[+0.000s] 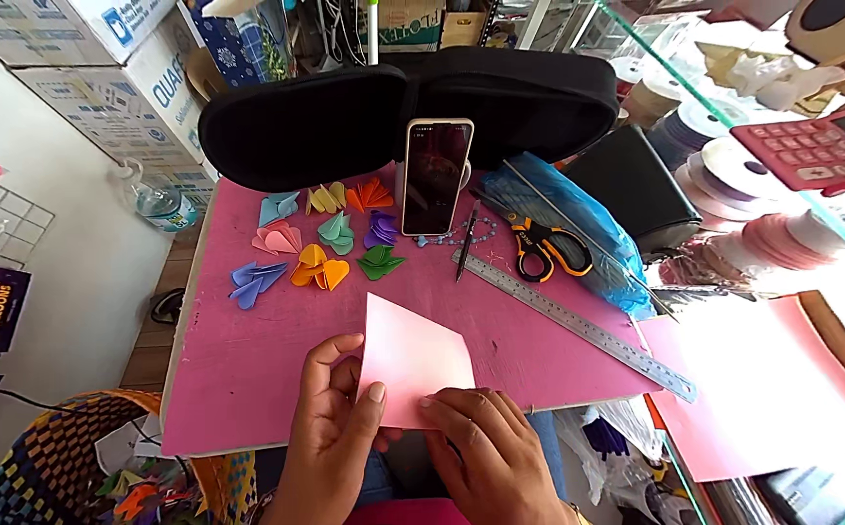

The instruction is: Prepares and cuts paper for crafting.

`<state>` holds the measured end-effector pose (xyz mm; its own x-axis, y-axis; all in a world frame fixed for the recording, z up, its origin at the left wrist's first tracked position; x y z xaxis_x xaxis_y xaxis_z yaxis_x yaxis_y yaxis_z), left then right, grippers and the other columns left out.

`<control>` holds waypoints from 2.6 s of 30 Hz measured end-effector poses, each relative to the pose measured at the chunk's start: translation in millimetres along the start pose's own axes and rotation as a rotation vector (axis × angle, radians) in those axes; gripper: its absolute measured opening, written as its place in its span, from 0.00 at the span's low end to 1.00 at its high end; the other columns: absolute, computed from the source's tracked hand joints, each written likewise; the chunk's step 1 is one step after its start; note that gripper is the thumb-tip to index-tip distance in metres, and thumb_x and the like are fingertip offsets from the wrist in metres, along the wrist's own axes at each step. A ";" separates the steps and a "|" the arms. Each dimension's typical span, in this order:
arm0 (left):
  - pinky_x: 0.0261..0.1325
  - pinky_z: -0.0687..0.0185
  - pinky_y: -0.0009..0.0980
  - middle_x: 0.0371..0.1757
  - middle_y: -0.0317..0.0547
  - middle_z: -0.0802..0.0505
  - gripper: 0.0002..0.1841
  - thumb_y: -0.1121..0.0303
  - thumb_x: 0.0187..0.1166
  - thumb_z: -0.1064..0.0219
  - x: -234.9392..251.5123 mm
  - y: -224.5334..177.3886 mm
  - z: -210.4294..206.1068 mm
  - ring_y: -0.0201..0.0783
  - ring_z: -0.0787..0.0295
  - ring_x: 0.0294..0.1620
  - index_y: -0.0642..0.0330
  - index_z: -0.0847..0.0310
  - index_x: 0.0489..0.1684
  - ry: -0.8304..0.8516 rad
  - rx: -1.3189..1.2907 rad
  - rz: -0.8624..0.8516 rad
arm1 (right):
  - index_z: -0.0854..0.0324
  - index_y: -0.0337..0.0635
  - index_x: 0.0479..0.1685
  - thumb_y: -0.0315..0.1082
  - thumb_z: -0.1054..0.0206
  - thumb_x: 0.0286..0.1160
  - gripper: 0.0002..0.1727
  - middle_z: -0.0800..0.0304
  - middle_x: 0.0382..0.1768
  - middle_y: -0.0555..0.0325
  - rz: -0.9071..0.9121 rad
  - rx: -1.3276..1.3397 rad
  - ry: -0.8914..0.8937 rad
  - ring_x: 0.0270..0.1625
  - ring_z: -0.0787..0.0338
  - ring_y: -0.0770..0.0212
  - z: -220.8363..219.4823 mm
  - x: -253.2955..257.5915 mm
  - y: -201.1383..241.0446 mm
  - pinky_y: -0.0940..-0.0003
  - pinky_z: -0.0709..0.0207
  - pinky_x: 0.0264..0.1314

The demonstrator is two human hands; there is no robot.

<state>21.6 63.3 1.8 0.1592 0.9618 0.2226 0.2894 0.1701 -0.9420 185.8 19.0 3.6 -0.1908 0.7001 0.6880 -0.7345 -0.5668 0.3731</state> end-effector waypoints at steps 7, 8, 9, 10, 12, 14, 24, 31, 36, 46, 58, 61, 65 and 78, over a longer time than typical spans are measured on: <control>0.54 0.20 0.16 0.55 0.21 0.12 0.26 0.38 0.87 0.48 -7.9 -15.9 -1.6 0.20 0.14 0.52 0.32 0.36 0.81 0.032 0.511 -0.472 | 0.18 0.49 0.54 0.33 0.30 0.80 0.08 0.12 0.49 0.65 -0.281 0.470 -0.114 0.49 0.11 0.76 25.5 2.7 -18.4 0.84 0.14 0.50; 0.57 0.21 0.18 0.55 0.23 0.13 0.25 0.39 0.86 0.46 -8.9 -14.2 -1.3 0.21 0.16 0.55 0.35 0.33 0.76 -0.004 0.647 -0.537 | 0.17 0.50 0.55 0.32 0.29 0.79 0.09 0.10 0.48 0.67 -0.350 0.568 -0.130 0.45 0.10 0.77 24.5 2.0 -25.3 0.84 0.14 0.46; 0.63 0.24 0.20 0.56 0.25 0.14 0.22 0.41 0.85 0.42 -9.5 -11.1 -1.8 0.23 0.18 0.59 0.38 0.29 0.71 -0.035 0.773 -0.586 | 0.17 0.50 0.57 0.32 0.28 0.78 0.11 0.08 0.47 0.69 -0.420 0.664 -0.134 0.43 0.09 0.77 22.5 1.6 -32.0 0.83 0.12 0.45; 0.68 0.28 0.23 0.57 0.28 0.16 0.20 0.43 0.84 0.41 -9.2 -7.6 -3.6 0.26 0.21 0.64 0.40 0.26 0.66 -0.048 0.889 -0.615 | 0.17 0.48 0.59 0.30 0.28 0.77 0.13 0.06 0.46 0.68 -0.485 0.755 -0.128 0.43 0.07 0.76 19.3 0.8 -38.8 0.81 0.11 0.47; 0.77 0.36 0.30 0.65 0.32 0.16 0.19 0.43 0.86 0.43 -7.2 2.9 -7.7 0.33 0.26 0.73 0.40 0.21 0.64 -0.005 1.068 -0.610 | 0.19 0.42 0.60 0.25 0.28 0.74 0.16 0.04 0.45 0.63 -0.604 0.873 -0.089 0.43 0.05 0.72 10.6 -3.2 -52.6 0.79 0.10 0.48; 0.82 0.42 0.36 0.74 0.37 0.17 0.22 0.41 0.88 0.49 -4.9 18.8 -9.3 0.41 0.31 0.81 0.40 0.20 0.67 0.089 1.196 -0.551 | 0.21 0.36 0.60 0.21 0.28 0.71 0.18 0.04 0.43 0.59 -0.717 0.884 -0.048 0.40 0.04 0.69 1.3 -8.4 -64.0 0.77 0.09 0.43; 0.86 0.44 0.56 0.87 0.40 0.24 0.38 0.31 0.85 0.65 -5.0 66.9 3.5 0.50 0.34 0.89 0.40 0.24 0.81 0.320 1.458 -0.321 | 0.15 0.36 0.67 0.52 0.40 0.82 0.29 0.20 0.73 0.32 -0.523 -0.415 0.186 0.76 0.25 0.23 53.2 -22.5 -137.5 0.23 0.35 0.71; 0.85 0.44 0.62 0.86 0.40 0.23 0.38 0.31 0.85 0.65 -0.3 66.7 2.2 0.50 0.33 0.88 0.41 0.22 0.79 0.366 1.457 -0.304 | 0.14 0.38 0.68 0.51 0.54 0.89 0.31 0.16 0.73 0.39 -0.494 -0.480 0.187 0.78 0.22 0.30 73.1 -68.6 -155.7 0.28 0.35 0.75; 0.84 0.44 0.64 0.85 0.40 0.22 0.37 0.31 0.84 0.60 8.2 62.9 4.4 0.50 0.32 0.88 0.42 0.20 0.77 0.420 1.443 -0.302 | 0.13 0.39 0.66 0.56 0.46 0.84 0.32 0.17 0.71 0.36 -0.550 -0.398 0.244 0.75 0.22 0.27 93.2 -85.4 -142.6 0.25 0.35 0.69; 0.80 0.38 0.66 0.85 0.44 0.22 0.24 0.58 0.78 0.44 15.7 38.5 0.5 0.58 0.31 0.86 0.45 0.16 0.73 0.413 1.422 -0.228 | 0.23 0.28 0.73 0.17 0.38 0.64 0.30 0.18 0.62 0.21 -0.714 -0.245 0.432 0.62 0.19 0.18 136.9 -86.9 -125.0 0.24 0.27 0.61; 0.82 0.40 0.67 0.84 0.58 0.24 0.41 0.36 0.76 0.42 7.7 72.3 -71.6 0.65 0.31 0.85 0.58 0.24 0.81 0.350 1.507 -0.206 | 0.28 0.67 0.77 0.37 0.32 0.79 0.27 0.13 0.45 0.90 -0.730 0.517 0.073 0.40 0.17 0.85 158.3 -66.4 -114.5 0.85 0.21 0.42; 0.82 0.41 0.67 0.86 0.56 0.25 0.37 0.42 0.75 0.39 7.8 69.9 -67.6 0.63 0.32 0.87 0.56 0.24 0.81 0.420 1.486 -0.185 | 0.16 0.66 0.64 0.47 0.32 0.80 0.15 0.16 0.29 0.85 -0.763 0.618 -0.066 0.25 0.24 0.84 121.3 -60.1 -128.6 0.87 0.29 0.27; 0.83 0.44 0.68 0.86 0.46 0.23 0.31 0.60 0.69 0.34 7.2 60.4 -47.1 0.58 0.33 0.88 0.49 0.21 0.78 0.551 1.427 -0.214 | 0.15 0.58 0.59 0.45 0.36 0.84 0.12 0.22 0.22 0.81 -0.735 0.855 -0.124 0.19 0.28 0.82 73.8 -33.8 -149.4 0.86 0.32 0.21; 0.84 0.47 0.66 0.87 0.46 0.25 0.37 0.35 0.87 0.62 9.6 55.6 3.1 0.59 0.37 0.89 0.47 0.27 0.84 0.257 1.446 -0.201 | 0.18 0.47 0.65 0.49 0.38 0.86 0.20 0.17 0.25 0.72 -0.636 1.310 -0.209 0.18 0.24 0.77 28.2 -32.1 -161.7 0.84 0.28 0.20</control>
<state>36.3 82.7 -49.2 0.4346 0.8597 0.2684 -0.8175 0.5016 -0.2830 329.1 75.9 -61.3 0.1109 0.9671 0.2291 0.4661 -0.2542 0.8474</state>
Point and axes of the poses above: each hand's wrist, its own x-axis towards the middle knuckle, its own z-axis out of the back of the hand, y = z × x, the point moved 5 cm from there along x, towards the middle knuckle
